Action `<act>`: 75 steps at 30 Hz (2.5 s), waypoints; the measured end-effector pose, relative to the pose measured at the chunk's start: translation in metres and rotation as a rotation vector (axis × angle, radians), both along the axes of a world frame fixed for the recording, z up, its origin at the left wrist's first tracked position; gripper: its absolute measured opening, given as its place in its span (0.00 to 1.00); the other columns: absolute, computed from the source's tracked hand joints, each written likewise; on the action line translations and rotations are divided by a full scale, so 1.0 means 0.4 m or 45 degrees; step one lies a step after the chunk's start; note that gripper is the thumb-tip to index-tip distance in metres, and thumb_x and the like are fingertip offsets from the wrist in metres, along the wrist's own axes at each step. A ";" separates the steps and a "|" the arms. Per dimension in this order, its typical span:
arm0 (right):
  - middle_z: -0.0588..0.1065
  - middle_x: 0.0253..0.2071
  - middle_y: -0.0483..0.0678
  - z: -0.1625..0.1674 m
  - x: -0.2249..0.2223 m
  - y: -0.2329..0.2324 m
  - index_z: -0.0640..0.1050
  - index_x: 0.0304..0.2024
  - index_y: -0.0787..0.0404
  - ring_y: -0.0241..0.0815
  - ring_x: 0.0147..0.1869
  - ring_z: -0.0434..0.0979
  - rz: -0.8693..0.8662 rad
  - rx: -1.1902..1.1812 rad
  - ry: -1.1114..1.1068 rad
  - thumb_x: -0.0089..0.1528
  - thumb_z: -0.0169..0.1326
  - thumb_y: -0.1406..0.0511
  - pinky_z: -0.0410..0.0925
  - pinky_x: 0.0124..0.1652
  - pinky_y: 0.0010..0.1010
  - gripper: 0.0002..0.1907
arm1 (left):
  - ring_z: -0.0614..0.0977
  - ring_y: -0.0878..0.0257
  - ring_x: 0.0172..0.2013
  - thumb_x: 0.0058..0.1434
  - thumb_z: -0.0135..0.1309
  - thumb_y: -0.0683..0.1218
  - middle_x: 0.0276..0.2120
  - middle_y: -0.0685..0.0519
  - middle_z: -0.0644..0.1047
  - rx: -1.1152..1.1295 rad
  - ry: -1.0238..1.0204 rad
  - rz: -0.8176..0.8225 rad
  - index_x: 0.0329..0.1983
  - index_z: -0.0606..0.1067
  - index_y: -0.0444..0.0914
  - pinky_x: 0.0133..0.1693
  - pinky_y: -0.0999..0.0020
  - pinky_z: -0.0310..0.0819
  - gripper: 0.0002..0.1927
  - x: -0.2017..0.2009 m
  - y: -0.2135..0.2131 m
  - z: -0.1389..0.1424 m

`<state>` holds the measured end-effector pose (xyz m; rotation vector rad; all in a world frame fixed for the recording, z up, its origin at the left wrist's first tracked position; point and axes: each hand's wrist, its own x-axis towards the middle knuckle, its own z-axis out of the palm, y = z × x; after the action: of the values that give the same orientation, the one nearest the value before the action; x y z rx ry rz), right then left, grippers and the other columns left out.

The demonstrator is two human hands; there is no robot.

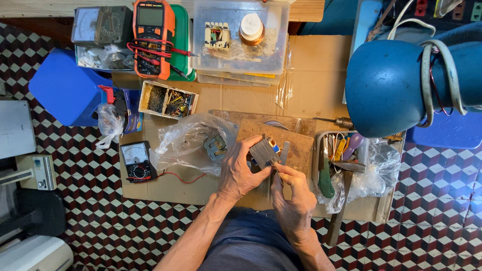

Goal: The person assembles a small electronic device by inserting metal shims into a component and tapping them with a hammer. They handle the component, shims, and hammer, working on a cluttered workbench with tools and parts.

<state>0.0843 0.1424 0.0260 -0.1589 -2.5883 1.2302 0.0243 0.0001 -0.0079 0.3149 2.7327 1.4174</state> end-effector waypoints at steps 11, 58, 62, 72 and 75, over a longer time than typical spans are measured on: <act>0.81 0.47 0.56 -0.001 0.003 0.006 0.74 0.37 0.65 0.45 0.44 0.85 0.071 0.068 -0.051 0.56 0.62 0.76 0.76 0.41 0.28 0.11 | 0.81 0.50 0.53 0.49 0.70 0.47 0.54 0.46 0.78 0.008 -0.015 -0.011 0.61 0.69 0.37 0.55 0.58 0.76 0.36 0.001 0.001 -0.002; 0.79 0.38 0.43 0.058 -0.050 0.005 0.80 0.39 0.64 0.30 0.41 0.76 -0.208 -0.641 -0.597 0.64 0.59 0.68 0.70 0.43 0.21 0.05 | 0.81 0.50 0.53 0.53 0.69 0.59 0.54 0.46 0.79 -0.048 0.256 0.030 0.58 0.71 0.35 0.56 0.55 0.74 0.37 0.001 0.008 0.004; 0.79 0.37 0.42 0.024 -0.052 0.019 0.79 0.39 0.64 0.27 0.40 0.75 -0.287 -0.922 -0.814 0.64 0.59 0.67 0.69 0.42 0.20 0.06 | 0.81 0.51 0.53 0.53 0.69 0.60 0.53 0.47 0.79 -0.087 0.277 0.041 0.59 0.70 0.35 0.55 0.56 0.75 0.37 0.001 0.014 -0.002; 0.78 0.36 0.46 -0.057 -0.041 0.035 0.73 0.38 0.64 0.31 0.40 0.76 -0.290 -1.142 -0.757 0.63 0.60 0.67 0.71 0.42 0.24 0.09 | 0.80 0.52 0.52 0.47 0.72 0.55 0.52 0.49 0.78 -0.116 0.303 0.077 0.58 0.69 0.36 0.56 0.55 0.71 0.39 0.009 0.029 -0.001; 0.79 0.35 0.48 -0.065 -0.045 0.043 0.72 0.37 0.63 0.34 0.40 0.80 -0.278 -1.203 -0.749 0.61 0.61 0.66 0.75 0.43 0.26 0.11 | 0.80 0.52 0.51 0.41 0.74 0.52 0.51 0.49 0.78 -0.127 0.317 0.076 0.57 0.70 0.37 0.55 0.55 0.70 0.41 0.009 0.029 0.004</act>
<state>0.0663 0.1597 0.0001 -1.0781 -2.0228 2.4745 0.0277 0.0115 -0.0062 0.4358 3.0229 1.3309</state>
